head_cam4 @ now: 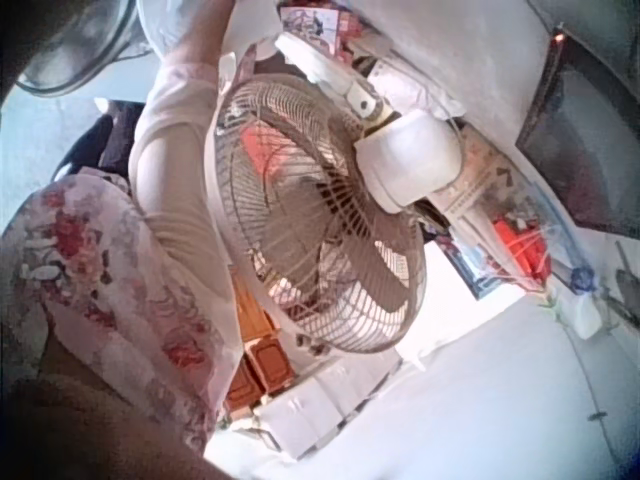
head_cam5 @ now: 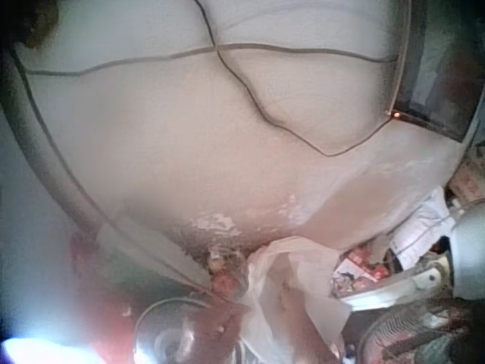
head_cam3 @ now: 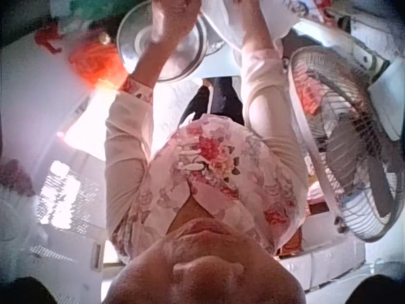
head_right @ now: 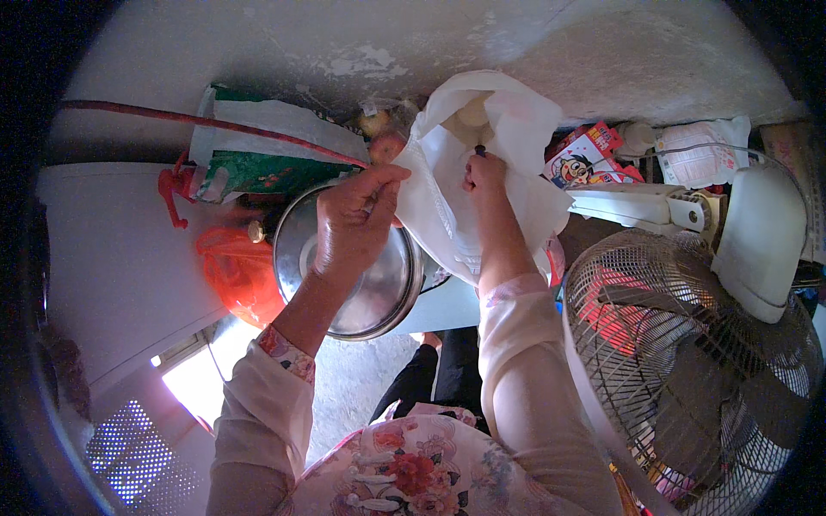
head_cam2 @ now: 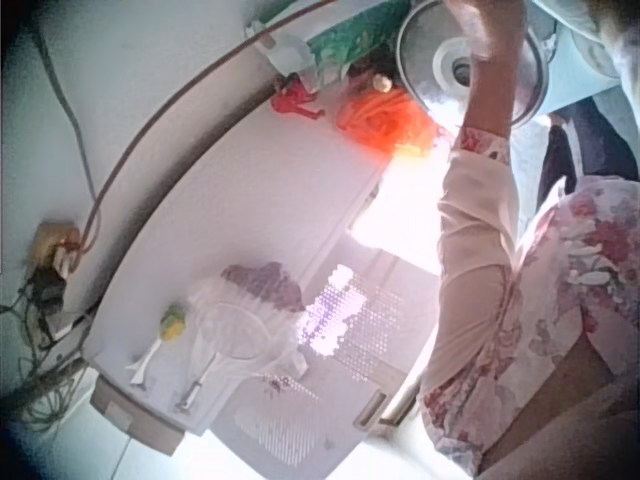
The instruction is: The person cuts pumpkin pieces on a cutting board and places them into a pot. They repeatedly fetch water with a ladle and pour it into the pot, then add a white powder and stir the mixture.
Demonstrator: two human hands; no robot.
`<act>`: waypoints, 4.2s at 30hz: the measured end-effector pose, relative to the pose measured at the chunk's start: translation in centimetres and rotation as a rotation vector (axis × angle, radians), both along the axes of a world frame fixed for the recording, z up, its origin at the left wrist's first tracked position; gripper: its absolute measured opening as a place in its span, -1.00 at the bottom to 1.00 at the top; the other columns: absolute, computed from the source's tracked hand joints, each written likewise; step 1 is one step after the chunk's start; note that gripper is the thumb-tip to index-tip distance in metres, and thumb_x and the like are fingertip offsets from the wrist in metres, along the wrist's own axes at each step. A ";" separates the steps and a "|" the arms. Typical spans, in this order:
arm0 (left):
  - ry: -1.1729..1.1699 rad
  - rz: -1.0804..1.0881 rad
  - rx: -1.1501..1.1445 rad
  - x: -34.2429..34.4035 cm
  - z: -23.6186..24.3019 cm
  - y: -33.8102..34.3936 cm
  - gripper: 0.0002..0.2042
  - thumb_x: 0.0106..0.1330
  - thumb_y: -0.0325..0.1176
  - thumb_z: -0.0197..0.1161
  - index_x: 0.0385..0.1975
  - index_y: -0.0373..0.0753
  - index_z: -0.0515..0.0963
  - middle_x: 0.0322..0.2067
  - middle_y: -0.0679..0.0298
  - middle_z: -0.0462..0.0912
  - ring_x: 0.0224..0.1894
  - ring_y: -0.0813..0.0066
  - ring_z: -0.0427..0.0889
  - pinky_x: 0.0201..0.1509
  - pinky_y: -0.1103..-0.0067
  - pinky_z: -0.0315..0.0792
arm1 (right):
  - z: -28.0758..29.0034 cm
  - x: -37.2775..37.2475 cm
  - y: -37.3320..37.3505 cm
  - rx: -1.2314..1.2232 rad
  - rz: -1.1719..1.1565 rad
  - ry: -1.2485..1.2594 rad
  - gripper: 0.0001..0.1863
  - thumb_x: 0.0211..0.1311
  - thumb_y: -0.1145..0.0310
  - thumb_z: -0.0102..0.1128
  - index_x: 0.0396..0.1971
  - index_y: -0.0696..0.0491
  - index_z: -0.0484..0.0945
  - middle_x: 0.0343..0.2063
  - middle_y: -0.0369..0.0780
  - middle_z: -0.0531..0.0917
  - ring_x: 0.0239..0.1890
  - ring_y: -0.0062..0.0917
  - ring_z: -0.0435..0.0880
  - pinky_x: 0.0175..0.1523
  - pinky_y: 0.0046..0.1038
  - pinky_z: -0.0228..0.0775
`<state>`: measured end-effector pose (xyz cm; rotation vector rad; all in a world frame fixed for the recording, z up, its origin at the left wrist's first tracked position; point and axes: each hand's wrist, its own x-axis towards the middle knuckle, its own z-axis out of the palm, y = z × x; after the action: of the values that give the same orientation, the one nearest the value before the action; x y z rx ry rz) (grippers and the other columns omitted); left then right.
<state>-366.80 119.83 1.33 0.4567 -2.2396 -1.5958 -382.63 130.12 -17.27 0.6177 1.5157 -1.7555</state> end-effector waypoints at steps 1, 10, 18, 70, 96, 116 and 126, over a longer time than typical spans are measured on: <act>0.002 -0.007 -0.008 0.0 -0.1 0.0 -0.88 0.17 -0.58 0.03 -0.35 -0.33 0.51 -0.59 0.33 0.52 -0.58 0.75 0.46 -0.57 0.77 0.38 | 0.0 0.0 0.2 0.017 0.025 0.052 -0.92 -0.10 0.56 -0.08 -0.65 0.09 0.26 -0.79 -0.28 0.26 -0.85 -0.64 0.15 -0.79 -0.56 -0.08; -0.029 -0.004 -0.080 -0.6 -0.6 -0.2 -0.87 0.16 -0.58 0.04 -0.35 -0.31 0.51 -0.54 0.34 0.54 -0.56 0.76 0.45 -0.55 0.76 0.39 | 2.9 1.8 3.0 -0.057 0.098 -0.055 -0.93 -0.11 0.53 -0.08 -0.66 0.07 0.27 -0.79 -0.31 0.25 -0.83 -0.65 0.16 -0.74 -0.54 -0.02; 0.072 0.070 0.011 -0.7 0.9 0.1 -0.89 0.11 -0.57 0.07 -0.39 -0.27 0.51 -0.68 0.30 0.47 -0.68 0.70 0.46 -0.63 0.73 0.33 | 9.0 6.5 5.7 -0.085 0.145 0.005 -0.94 -0.10 0.55 -0.09 -0.66 0.13 0.28 -0.79 -0.31 0.25 -0.86 -0.65 0.16 -0.80 -0.54 -0.06; -0.035 0.563 0.003 41.5 -2.8 17.6 -0.75 0.06 -0.65 0.00 -0.23 -0.35 0.44 -0.23 0.14 0.52 -0.38 0.41 0.60 -0.34 0.62 0.50 | 31.9 35.0 33.7 -0.105 0.554 0.075 -0.55 0.10 0.52 -0.15 0.06 0.14 0.19 -0.56 -0.28 0.43 -0.85 -0.80 0.22 -0.84 -0.69 0.06; -0.175 2.169 0.508 110.8 -9.1 58.0 -0.83 0.16 -0.57 -0.04 -0.29 -0.37 0.46 -0.36 0.24 0.53 -0.55 0.53 0.56 -0.48 0.68 0.50 | 30.1 80.9 20.3 -0.107 1.716 -0.130 -0.47 0.05 0.55 -0.12 0.10 0.20 0.09 -0.61 -0.26 0.44 -0.88 -0.77 0.20 -0.85 -0.66 0.09; -0.621 2.156 0.256 139.9 -7.1 30.4 -0.87 0.14 -0.47 0.06 -0.37 -0.36 0.48 -0.51 0.25 0.56 -0.58 0.51 0.58 -0.54 0.66 0.44 | 29.4 122.8 -19.9 -0.079 2.250 -0.221 -0.51 0.05 0.54 -0.08 0.07 0.13 0.20 -0.60 -0.28 0.45 -0.87 -0.75 0.16 -0.82 -0.64 0.04; -0.258 2.529 1.424 142.8 -13.8 20.5 -0.89 0.09 -0.52 0.06 -0.40 -0.34 0.47 -0.59 0.27 0.54 -0.62 0.42 0.59 -0.62 0.63 0.42 | 28.3 145.2 -43.1 -0.030 2.294 -0.176 -0.52 0.03 0.55 -0.08 0.05 0.14 0.23 -0.67 -0.32 0.40 -0.87 -0.75 0.13 -0.79 -0.61 0.01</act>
<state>-223.98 140.31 -12.48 2.1554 0.7923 -0.7279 -237.44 86.99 11.03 -0.8427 0.9080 0.1309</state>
